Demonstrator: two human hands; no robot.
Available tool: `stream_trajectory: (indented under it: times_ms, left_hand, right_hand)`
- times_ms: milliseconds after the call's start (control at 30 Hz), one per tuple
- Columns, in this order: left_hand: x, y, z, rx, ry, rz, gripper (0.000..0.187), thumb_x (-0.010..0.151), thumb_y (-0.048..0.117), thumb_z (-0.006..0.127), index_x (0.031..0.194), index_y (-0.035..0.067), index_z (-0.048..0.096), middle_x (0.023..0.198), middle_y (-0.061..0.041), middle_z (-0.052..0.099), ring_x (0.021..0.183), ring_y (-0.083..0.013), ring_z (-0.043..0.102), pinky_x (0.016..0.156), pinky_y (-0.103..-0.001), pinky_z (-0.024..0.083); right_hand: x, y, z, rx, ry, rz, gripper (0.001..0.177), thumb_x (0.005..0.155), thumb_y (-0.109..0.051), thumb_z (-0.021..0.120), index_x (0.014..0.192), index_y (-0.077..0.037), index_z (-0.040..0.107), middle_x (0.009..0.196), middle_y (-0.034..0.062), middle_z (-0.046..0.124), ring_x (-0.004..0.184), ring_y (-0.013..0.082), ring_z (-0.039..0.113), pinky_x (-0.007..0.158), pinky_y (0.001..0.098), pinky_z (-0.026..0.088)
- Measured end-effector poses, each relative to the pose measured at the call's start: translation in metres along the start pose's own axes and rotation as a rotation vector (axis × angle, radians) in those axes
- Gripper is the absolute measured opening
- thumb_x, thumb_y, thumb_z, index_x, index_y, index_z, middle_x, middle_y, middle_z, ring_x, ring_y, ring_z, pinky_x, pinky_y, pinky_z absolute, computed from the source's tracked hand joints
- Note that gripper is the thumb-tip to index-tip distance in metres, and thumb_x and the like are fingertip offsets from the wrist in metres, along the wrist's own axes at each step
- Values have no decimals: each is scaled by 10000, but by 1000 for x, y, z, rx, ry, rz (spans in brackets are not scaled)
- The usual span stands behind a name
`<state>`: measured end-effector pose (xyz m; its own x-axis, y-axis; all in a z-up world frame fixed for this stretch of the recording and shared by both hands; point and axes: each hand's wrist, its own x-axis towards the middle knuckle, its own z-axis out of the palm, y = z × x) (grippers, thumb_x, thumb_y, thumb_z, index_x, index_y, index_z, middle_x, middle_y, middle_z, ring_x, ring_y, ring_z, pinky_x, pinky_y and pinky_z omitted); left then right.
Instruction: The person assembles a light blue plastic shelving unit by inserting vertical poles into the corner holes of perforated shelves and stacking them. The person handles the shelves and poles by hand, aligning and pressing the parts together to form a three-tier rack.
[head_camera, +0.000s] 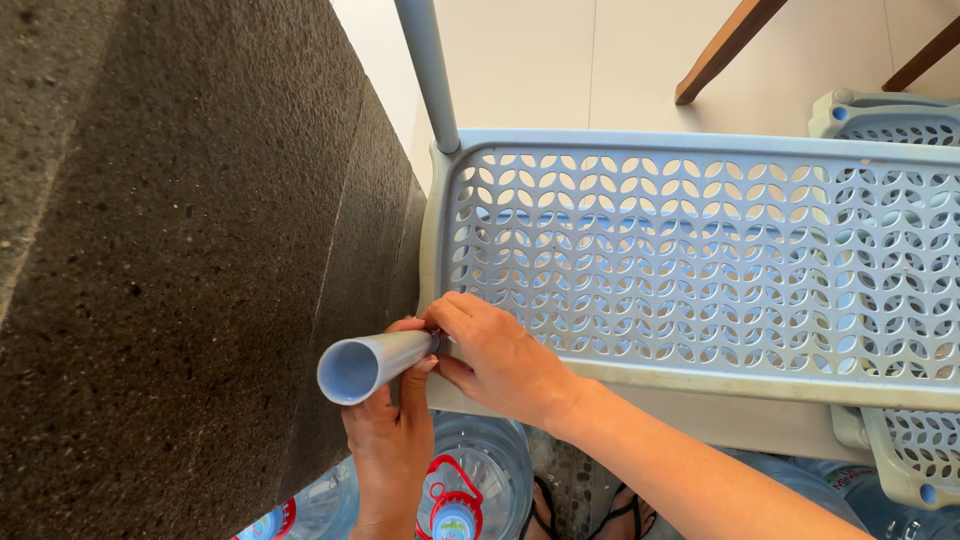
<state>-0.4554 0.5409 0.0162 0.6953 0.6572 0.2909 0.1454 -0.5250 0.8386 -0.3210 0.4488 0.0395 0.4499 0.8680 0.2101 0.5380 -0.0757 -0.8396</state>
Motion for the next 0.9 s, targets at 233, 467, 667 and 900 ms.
stream_trajectory:
  times_ms: [233,467,667,900]
  left_hand:
    - [9,-13,4,107,-19,36,203,972,38,610,1170,52,652,1310,-142,649,1187,-309,648,968,-416,526]
    - [9,-30,6,-33,-72,157,198,1025,-3,535,1204,42,607,1245,-77,660,1285,-300,621,1025,-398,550]
    - [10,-40,3,-2,-101,71,205,984,23,562,1177,39,631,1300,-115,639,1177,-283,644,987,-400,526]
    - [-1,-10,13,52,23,20,526,904,-11,589,1393,-78,409,1400,-258,415,1266,-383,507,1018,-466,475]
  right_hand:
    - [0,-2,13,10,111,12,315,801,-25,719,1090,-5,597,1039,148,592,1010,367,618,854,426,528]
    - [-5,9,24,-89,165,30,337,745,-144,818,983,-35,607,996,116,553,960,325,568,811,428,455]
    - [-7,10,34,-155,245,24,339,767,-186,829,999,-59,617,985,89,566,946,304,569,810,421,443]
    - [-11,-6,11,-5,200,79,402,785,-117,782,1140,-14,622,1078,139,601,1054,368,574,887,449,492]
